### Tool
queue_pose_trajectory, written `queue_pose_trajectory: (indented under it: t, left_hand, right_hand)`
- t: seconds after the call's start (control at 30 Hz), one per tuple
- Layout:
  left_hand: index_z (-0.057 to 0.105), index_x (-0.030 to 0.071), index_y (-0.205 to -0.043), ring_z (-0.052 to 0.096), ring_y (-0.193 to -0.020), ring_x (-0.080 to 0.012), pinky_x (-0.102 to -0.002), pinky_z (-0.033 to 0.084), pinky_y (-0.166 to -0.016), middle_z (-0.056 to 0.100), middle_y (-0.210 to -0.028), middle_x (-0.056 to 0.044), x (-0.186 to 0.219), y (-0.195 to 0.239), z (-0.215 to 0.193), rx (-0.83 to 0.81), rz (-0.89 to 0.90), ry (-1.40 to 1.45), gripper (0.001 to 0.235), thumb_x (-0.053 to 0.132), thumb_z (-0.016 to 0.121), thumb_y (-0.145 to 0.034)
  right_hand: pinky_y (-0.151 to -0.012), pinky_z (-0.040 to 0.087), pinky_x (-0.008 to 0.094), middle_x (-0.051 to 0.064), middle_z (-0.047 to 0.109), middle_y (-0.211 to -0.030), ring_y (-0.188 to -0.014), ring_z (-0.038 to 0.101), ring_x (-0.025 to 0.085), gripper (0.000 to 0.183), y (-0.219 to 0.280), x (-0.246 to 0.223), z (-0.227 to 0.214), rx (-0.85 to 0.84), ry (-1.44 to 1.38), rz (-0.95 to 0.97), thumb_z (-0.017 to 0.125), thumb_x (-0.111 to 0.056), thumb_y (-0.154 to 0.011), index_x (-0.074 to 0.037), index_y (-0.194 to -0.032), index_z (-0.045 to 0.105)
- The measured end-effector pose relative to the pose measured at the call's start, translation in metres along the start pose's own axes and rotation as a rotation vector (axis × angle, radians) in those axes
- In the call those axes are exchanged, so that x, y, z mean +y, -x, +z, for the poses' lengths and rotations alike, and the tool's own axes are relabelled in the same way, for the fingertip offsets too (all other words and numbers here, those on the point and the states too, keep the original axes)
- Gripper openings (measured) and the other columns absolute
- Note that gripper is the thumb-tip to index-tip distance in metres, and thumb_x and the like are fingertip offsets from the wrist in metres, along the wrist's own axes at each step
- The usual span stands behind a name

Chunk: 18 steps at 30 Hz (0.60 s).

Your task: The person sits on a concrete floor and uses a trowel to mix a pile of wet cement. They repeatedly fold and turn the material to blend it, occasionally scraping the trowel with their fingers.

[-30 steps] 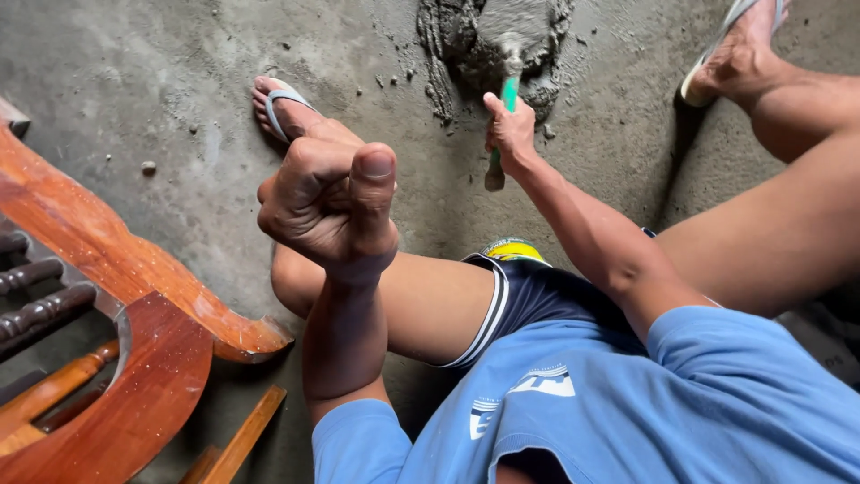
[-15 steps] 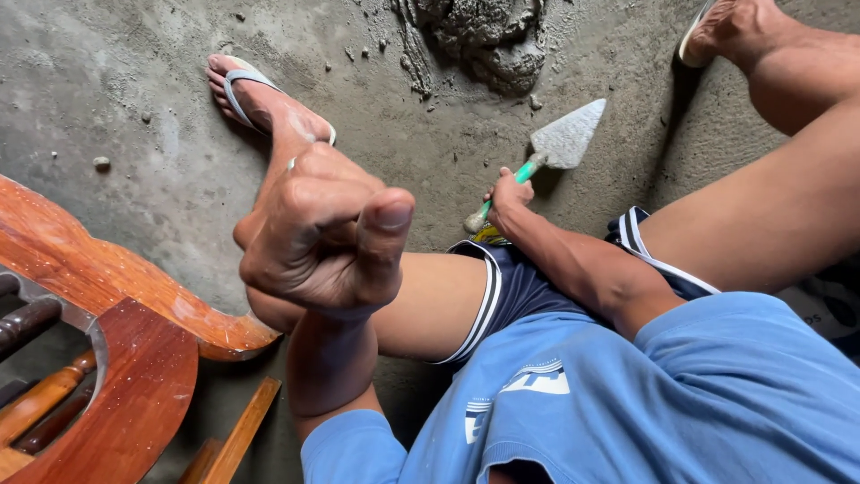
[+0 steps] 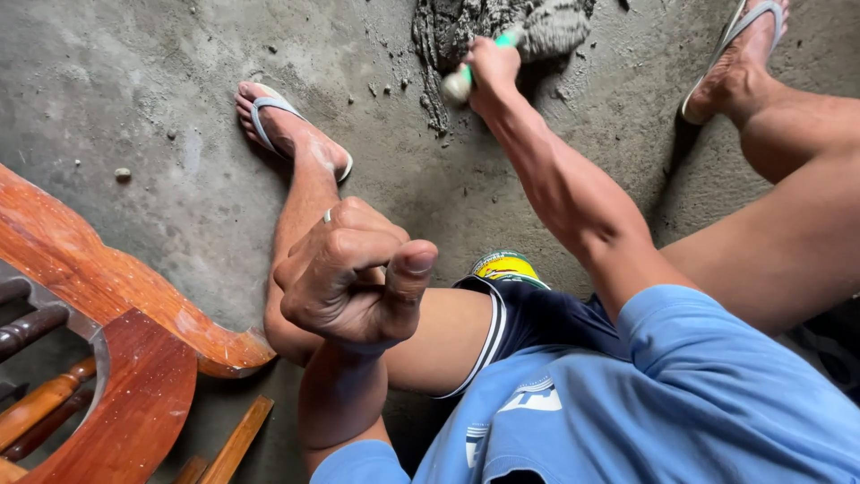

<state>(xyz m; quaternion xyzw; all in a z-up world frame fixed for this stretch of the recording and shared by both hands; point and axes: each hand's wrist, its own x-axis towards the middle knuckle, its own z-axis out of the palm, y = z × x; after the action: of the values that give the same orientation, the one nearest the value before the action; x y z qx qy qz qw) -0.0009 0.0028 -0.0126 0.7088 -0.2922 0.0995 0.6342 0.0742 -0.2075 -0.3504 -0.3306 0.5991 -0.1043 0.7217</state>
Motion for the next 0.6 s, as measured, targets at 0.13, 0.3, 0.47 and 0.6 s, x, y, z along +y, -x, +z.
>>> queue_pose_trajectory:
  t: [0.13,0.3,0.47,0.6]
  left_hand:
    - [0.052,0.004,-0.074,0.040,-0.050,-0.0174,-0.030,0.037,-0.052,0.049,-0.058,-0.006,0.005,-0.002,-0.002,0.001,-0.020,0.030,0.028,0.017,0.062,-0.096]
    - [0.051,0.005,-0.072,0.041,-0.050,-0.0167,-0.029,0.037,-0.051,0.049,-0.056,-0.005,0.007,-0.003,0.000,-0.026,0.009,0.013,0.028,0.015,0.062,-0.095]
    - [0.050,0.005,-0.071,0.040,-0.049,-0.0163,-0.028,0.035,-0.051,0.049,-0.055,-0.005,0.011,-0.001,0.003,-0.064,0.020,0.019,0.029,0.015,0.062,-0.096]
    - [0.050,0.004,-0.070,0.041,-0.049,-0.0174,-0.030,0.032,-0.052,0.047,-0.056,-0.004,0.014,-0.003,0.013,-0.065,0.022,-0.010,0.031,0.015,0.062,-0.097]
  right_hand:
    - [-0.048,0.046,0.039,0.012,0.073,-0.073,-0.063,0.067,0.020,0.009,-0.049,0.049,0.018,0.126,0.451,-0.117,0.058,-0.002,-0.073,0.001,-0.077,0.065]
    - [-0.101,0.040,0.066,0.034,0.060,-0.109,-0.091,0.065,0.043,0.082,-0.109,0.185,-0.106,-0.033,2.034,-0.375,0.044,-0.031,-0.100,0.018,-0.152,0.003]
    - [-0.064,0.045,0.052,0.022,0.060,-0.095,-0.077,0.057,0.038,0.021,0.071,0.022,-0.176,-0.275,1.479,-0.306,0.047,-0.007,-0.092,-0.003,-0.111,0.040]
    - [-0.048,0.047,0.036,0.010,0.056,-0.087,-0.063,0.052,0.020,0.035,0.095,0.004,-0.195,-0.206,1.148,-0.249,0.047,-0.004,-0.090,-0.006,-0.125,0.042]
